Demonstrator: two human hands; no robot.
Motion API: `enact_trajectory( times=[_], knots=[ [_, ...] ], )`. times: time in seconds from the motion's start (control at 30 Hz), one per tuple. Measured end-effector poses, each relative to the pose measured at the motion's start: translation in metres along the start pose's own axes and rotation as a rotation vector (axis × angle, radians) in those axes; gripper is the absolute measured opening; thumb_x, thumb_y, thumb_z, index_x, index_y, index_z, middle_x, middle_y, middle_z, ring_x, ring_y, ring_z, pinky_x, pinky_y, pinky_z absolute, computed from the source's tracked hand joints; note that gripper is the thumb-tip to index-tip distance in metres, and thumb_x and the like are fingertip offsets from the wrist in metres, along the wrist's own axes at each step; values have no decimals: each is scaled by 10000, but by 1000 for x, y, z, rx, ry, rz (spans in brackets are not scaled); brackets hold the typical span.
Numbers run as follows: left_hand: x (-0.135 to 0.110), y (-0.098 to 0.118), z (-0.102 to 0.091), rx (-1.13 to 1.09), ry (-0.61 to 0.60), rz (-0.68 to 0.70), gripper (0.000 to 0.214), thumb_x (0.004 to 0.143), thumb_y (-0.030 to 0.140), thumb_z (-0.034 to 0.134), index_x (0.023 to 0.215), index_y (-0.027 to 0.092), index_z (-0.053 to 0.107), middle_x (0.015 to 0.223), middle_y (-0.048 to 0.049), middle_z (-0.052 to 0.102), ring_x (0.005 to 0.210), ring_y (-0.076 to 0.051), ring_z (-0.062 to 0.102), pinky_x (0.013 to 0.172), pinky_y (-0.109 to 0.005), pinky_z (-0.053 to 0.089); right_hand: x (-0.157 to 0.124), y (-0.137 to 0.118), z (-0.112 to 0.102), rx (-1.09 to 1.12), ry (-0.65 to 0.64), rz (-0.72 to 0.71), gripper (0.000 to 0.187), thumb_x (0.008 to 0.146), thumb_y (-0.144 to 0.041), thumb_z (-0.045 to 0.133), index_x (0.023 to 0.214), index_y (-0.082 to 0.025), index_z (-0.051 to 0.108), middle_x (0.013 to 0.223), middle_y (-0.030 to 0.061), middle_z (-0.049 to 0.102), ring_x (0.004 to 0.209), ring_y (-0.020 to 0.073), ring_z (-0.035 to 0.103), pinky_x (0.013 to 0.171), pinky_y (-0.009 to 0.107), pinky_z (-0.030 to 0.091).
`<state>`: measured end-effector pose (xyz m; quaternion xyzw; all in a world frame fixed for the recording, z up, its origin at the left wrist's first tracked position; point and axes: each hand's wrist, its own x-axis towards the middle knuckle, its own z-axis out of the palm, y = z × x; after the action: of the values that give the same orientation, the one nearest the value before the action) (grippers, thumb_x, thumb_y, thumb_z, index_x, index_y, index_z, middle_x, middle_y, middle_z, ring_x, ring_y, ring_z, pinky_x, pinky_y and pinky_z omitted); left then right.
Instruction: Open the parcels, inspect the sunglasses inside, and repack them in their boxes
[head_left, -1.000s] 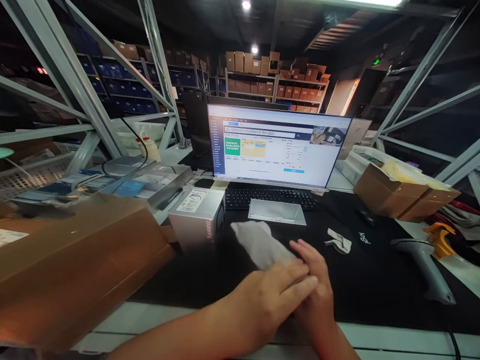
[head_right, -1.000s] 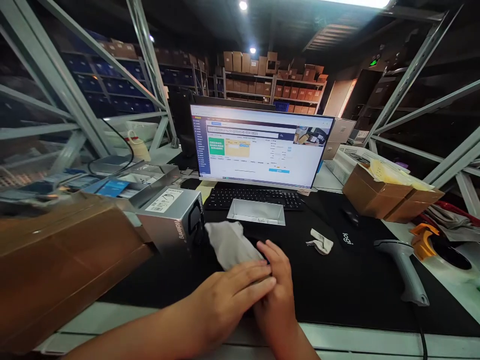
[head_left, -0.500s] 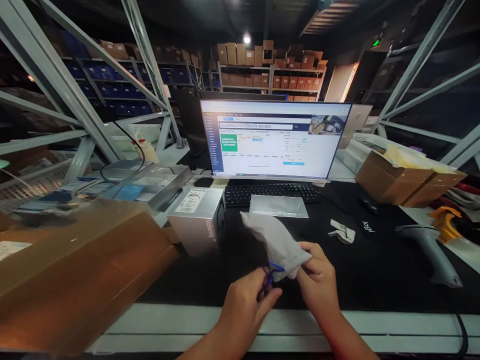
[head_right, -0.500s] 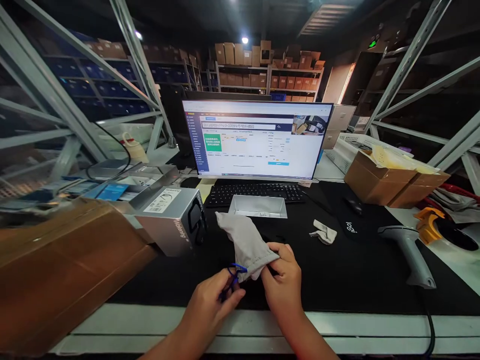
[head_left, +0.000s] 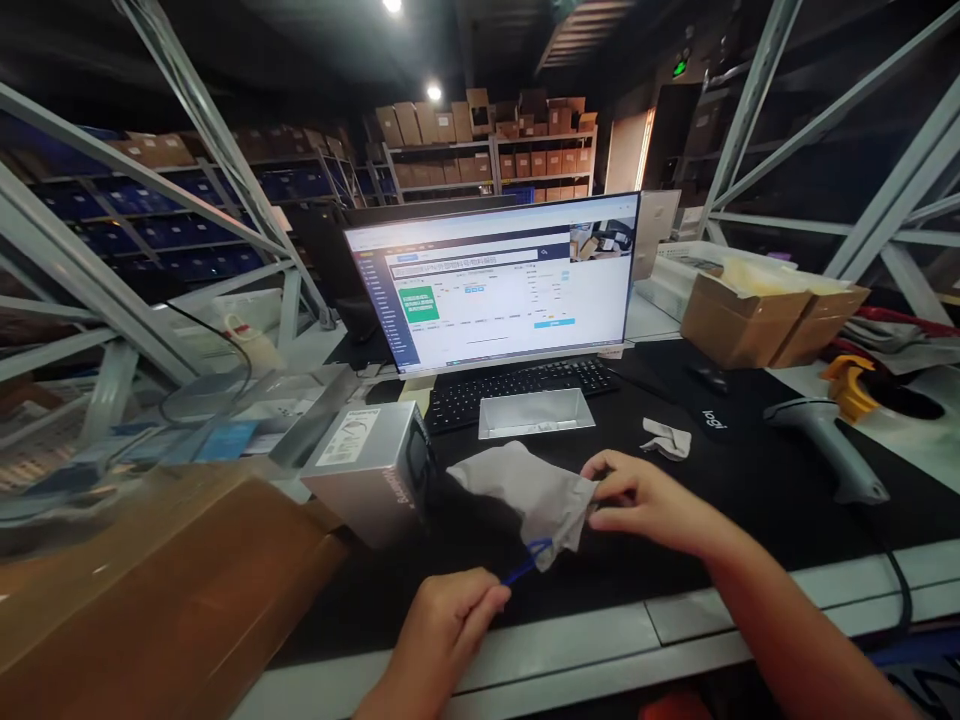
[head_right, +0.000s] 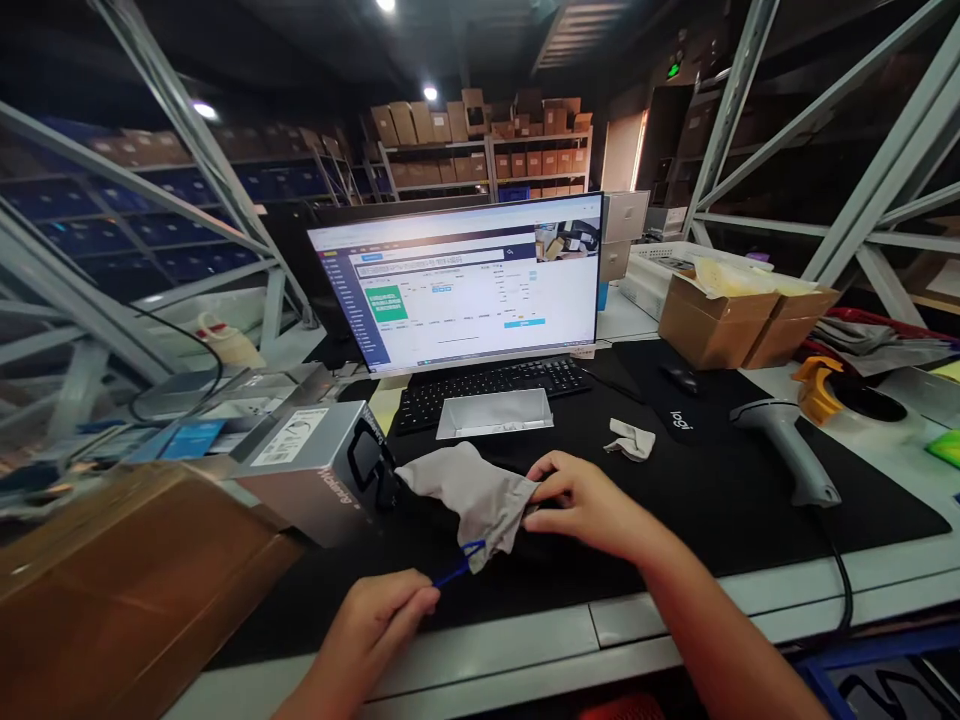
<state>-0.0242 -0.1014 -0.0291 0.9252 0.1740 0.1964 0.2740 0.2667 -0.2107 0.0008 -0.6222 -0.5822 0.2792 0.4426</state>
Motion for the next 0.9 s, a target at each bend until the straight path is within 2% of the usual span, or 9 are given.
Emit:
enact_trajectory(
  times=[0.07, 0.17, 0.33, 0.4, 0.47, 0.53, 0.6, 0.77, 0.9],
  knots=[
    [-5, -6, -10, 36, 0, 8, 462, 1041, 330, 388, 630, 183, 538, 532, 36, 551, 475, -87, 526, 498, -192, 357, -5, 12, -26, 295, 95, 73, 134, 726, -322, 813, 818, -225, 812, 928, 48, 692, 735, 142, 630, 583, 239, 488],
    [-11, -9, -18, 74, -22, 110, 461, 1046, 313, 372, 635, 185, 534, 527, 41, 539, 472, -84, 530, 513, -192, 373, -12, 33, -54, 729, 445, 282, 288, 573, -258, 904, 822, -175, 787, 677, 7, 642, 466, 40, 430, 377, 147, 317],
    [-2, -5, -17, 171, -7, 159, 365, 1027, 272, 433, 693, 193, 558, 572, 36, 547, 507, -98, 536, 519, -194, 406, -17, 45, -59, 1107, 639, 396, 236, 588, -91, 834, 793, -147, 732, 676, -14, 625, 424, -13, 334, 315, 62, 263],
    [8, -3, -17, 214, 67, 116, 258, 1010, 234, 450, 827, 198, 629, 831, -29, 661, 740, -140, 643, 668, -213, 503, -18, 44, -58, 1179, 702, 372, 214, 636, -87, 781, 828, -155, 719, 724, -6, 635, 470, 0, 433, 346, 46, 346],
    [21, -1, -18, 239, 161, 63, 225, 999, 208, 452, 918, 203, 662, 1294, -118, 584, 1164, -233, 593, 945, -354, 518, -21, 42, -58, 1240, 795, 356, 221, 675, -88, 735, 884, -156, 708, 806, 24, 660, 591, 43, 580, 456, 71, 497],
    [38, -4, -18, 203, 213, 9, 246, 1002, 214, 437, 904, 192, 660, 1551, -121, 340, 1428, -303, 355, 1117, -512, 394, -24, 38, -60, 1266, 889, 341, 244, 699, -95, 703, 937, -149, 695, 906, 63, 680, 769, 110, 684, 642, 147, 613],
    [57, -12, -16, 79, 205, -63, 271, 1010, 252, 419, 860, 179, 632, 1580, -122, 295, 1479, -310, 268, 1162, -557, 324, -25, 35, -62, 1239, 938, 330, 262, 714, -110, 686, 973, -145, 685, 981, 88, 686, 919, 161, 712, 789, 210, 633],
    [103, -39, -5, -190, 196, -176, 330, 971, 356, 457, 725, 184, 596, 1384, -155, 526, 1350, -324, 464, 1114, -516, 382, -21, 30, -62, 1078, 903, 258, 338, 683, -208, 755, 1010, -162, 682, 1044, 96, 709, 1111, 218, 681, 929, 282, 600],
    [115, -40, -1, -221, 265, -149, 341, 972, 366, 460, 710, 183, 578, 958, -106, 650, 949, -263, 639, 875, -417, 512, -4, 24, -54, 759, 740, 170, 530, 657, -353, 848, 1127, -219, 641, 1200, 89, 676, 1234, 252, 612, 1102, 404, 471]
  ],
)
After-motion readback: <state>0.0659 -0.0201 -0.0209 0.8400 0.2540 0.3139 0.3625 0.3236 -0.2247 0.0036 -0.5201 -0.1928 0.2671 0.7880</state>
